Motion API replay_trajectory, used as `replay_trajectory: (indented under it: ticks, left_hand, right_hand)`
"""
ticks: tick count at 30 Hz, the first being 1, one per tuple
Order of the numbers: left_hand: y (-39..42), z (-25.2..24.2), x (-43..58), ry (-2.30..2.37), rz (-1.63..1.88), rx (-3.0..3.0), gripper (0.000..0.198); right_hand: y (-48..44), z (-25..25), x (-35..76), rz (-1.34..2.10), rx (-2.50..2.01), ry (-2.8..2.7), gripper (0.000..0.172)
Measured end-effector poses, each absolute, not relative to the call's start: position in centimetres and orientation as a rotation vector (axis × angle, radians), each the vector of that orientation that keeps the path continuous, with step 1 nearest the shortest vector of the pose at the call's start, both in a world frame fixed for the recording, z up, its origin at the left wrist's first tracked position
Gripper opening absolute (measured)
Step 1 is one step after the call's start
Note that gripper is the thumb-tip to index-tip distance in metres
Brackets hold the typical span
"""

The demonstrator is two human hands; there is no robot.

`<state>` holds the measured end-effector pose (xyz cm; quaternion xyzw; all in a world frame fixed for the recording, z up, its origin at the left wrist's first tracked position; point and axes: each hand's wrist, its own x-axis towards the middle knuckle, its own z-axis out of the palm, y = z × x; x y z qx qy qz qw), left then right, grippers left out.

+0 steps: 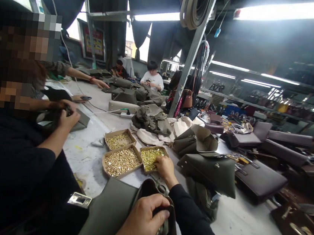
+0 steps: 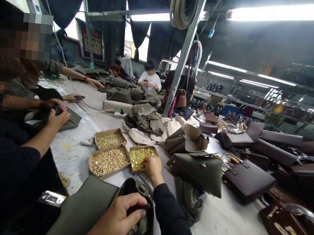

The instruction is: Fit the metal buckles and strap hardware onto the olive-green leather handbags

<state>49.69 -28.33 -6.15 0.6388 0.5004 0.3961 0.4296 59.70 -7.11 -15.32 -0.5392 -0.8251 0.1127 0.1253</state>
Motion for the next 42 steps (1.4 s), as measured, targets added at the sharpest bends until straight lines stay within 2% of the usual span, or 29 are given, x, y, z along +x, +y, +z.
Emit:
replay_trajectory:
  ticks: [9,15,22,31,37,42]
  left_hand:
    - [-28.2,-6.0,49.7,1.265,1.012,1.575,0.013]
    - [-28.1,-5.6,49.6,1.301,1.040,1.556,0.013]
    - [-27.7,-5.5,49.6,1.373,1.110,1.501,0.015]
    - [-26.9,-6.1,49.4,1.410,1.099,1.463,0.019]
    - [-27.1,-6.2,49.8,1.417,1.022,1.535,0.021]
    - [-27.2,-6.3,50.0,1.433,1.016,1.569,0.022]
  right_hand:
    - [-7.9,-16.5,60.5,0.519,-1.471,-2.060,0.013]
    - [-7.7,-15.8,61.0,0.775,-1.271,-1.762,0.024]
    - [-10.5,-12.2,62.2,1.079,-0.981,-1.364,0.037]
    - [-22.2,-7.0,66.6,1.218,-0.829,-1.129,0.022]
    - [-26.9,-8.9,65.8,1.101,-0.829,-1.127,0.006]
    - [-27.2,-10.4,64.6,1.064,-0.795,-1.001,0.005]
